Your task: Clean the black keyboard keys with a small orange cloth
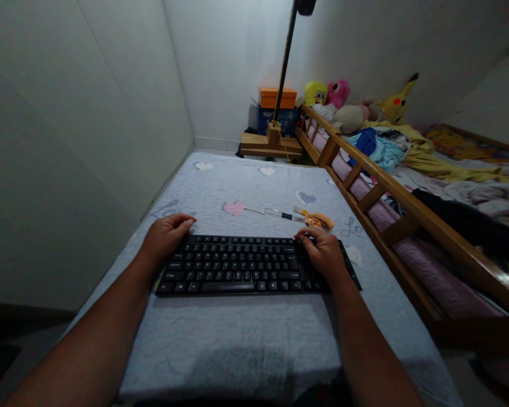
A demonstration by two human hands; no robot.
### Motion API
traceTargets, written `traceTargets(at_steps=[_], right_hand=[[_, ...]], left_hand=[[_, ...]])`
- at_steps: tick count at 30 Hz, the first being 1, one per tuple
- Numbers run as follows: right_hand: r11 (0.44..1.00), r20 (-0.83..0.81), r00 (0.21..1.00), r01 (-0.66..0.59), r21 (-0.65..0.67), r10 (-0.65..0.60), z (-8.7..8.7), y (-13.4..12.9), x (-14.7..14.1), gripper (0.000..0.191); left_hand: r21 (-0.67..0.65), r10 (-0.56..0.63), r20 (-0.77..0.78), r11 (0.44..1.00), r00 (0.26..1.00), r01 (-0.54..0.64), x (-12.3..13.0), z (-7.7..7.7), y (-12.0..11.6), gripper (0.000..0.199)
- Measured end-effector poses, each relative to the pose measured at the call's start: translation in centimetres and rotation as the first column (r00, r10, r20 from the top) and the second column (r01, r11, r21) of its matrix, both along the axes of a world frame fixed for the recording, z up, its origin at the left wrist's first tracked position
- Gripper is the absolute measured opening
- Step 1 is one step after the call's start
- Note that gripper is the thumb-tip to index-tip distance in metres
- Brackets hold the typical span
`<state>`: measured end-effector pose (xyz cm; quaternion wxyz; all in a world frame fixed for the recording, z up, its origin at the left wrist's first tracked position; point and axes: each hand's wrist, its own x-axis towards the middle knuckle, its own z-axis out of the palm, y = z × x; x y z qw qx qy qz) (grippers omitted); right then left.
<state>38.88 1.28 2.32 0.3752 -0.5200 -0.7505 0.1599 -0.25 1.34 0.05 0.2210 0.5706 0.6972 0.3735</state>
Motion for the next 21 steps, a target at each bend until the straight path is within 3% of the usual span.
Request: traceTargets(at_steps=[10, 21], right_hand=[[0.998, -0.006, 1.0, -0.026, -0.056, 0.025, 0.7, -0.5, -0.2, 0.018], [0.994, 0.023, 0.997, -0.068, -0.09, 0.07, 1.4, 1.5, -0.3, 0.017]], left_hand=[[-0.001, -0.004, -0.001, 1.0, 1.0, 0.004, 0.1, 0.3, 0.0, 0.04], [-0.007, -0.018, 0.014, 1.0, 1.0, 0.018, -0.1, -0.1, -0.1, 0.041]])
